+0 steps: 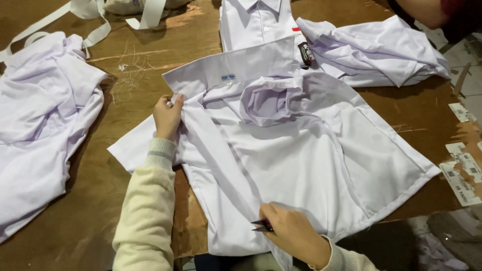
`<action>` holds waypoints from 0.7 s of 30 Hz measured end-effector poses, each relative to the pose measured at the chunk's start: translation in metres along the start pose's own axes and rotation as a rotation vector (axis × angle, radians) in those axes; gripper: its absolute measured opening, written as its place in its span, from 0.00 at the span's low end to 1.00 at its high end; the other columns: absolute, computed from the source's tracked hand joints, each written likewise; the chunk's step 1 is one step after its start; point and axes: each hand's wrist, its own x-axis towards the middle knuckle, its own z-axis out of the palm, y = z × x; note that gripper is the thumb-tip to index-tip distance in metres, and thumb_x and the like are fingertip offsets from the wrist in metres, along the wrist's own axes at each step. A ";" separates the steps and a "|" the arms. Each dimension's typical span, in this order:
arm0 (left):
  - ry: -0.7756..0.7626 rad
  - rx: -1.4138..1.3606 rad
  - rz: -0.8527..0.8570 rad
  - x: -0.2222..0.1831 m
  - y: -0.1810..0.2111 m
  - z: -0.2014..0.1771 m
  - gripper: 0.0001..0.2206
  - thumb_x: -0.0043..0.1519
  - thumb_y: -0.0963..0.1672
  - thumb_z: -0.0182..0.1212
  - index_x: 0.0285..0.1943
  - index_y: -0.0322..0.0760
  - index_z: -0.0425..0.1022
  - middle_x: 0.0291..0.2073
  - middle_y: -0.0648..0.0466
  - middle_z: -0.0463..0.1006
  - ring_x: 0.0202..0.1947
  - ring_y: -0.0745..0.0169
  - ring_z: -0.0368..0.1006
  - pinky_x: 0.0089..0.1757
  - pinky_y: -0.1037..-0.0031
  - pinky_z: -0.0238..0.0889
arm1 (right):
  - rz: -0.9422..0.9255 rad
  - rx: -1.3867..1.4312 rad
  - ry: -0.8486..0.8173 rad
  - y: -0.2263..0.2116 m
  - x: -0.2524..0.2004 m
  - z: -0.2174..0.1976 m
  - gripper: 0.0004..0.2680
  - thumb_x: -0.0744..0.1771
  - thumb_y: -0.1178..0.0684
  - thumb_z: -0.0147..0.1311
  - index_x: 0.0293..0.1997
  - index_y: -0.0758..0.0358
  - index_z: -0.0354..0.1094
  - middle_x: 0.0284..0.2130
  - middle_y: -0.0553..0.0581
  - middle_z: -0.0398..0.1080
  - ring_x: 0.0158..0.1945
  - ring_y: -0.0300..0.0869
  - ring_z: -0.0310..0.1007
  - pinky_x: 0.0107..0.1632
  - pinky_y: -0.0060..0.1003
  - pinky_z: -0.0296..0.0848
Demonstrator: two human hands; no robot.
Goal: Trimming loose threads from a white shirt using thread snips at a garment factory workstation.
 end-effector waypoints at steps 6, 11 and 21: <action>0.042 -0.145 0.056 -0.010 0.008 -0.001 0.15 0.60 0.49 0.69 0.48 0.45 0.70 0.41 0.61 0.77 0.31 0.70 0.69 0.42 0.75 0.66 | 0.176 0.069 0.002 0.008 -0.003 -0.011 0.09 0.64 0.52 0.63 0.37 0.49 0.62 0.30 0.44 0.70 0.28 0.42 0.73 0.31 0.41 0.71; 0.056 -0.257 0.153 -0.010 -0.005 0.003 0.21 0.61 0.47 0.69 0.51 0.45 0.56 0.37 0.55 0.69 0.37 0.65 0.67 0.45 0.71 0.64 | 0.136 0.152 0.198 0.004 -0.011 -0.009 0.06 0.67 0.49 0.58 0.36 0.49 0.63 0.29 0.42 0.69 0.28 0.36 0.75 0.29 0.37 0.72; -0.172 -0.328 0.302 -0.022 0.013 -0.002 0.12 0.59 0.37 0.52 0.37 0.45 0.82 0.33 0.61 0.80 0.31 0.75 0.67 0.36 0.83 0.57 | 0.012 -0.076 0.255 -0.006 -0.009 0.008 0.19 0.60 0.29 0.66 0.41 0.49 0.68 0.33 0.40 0.73 0.24 0.37 0.74 0.22 0.36 0.72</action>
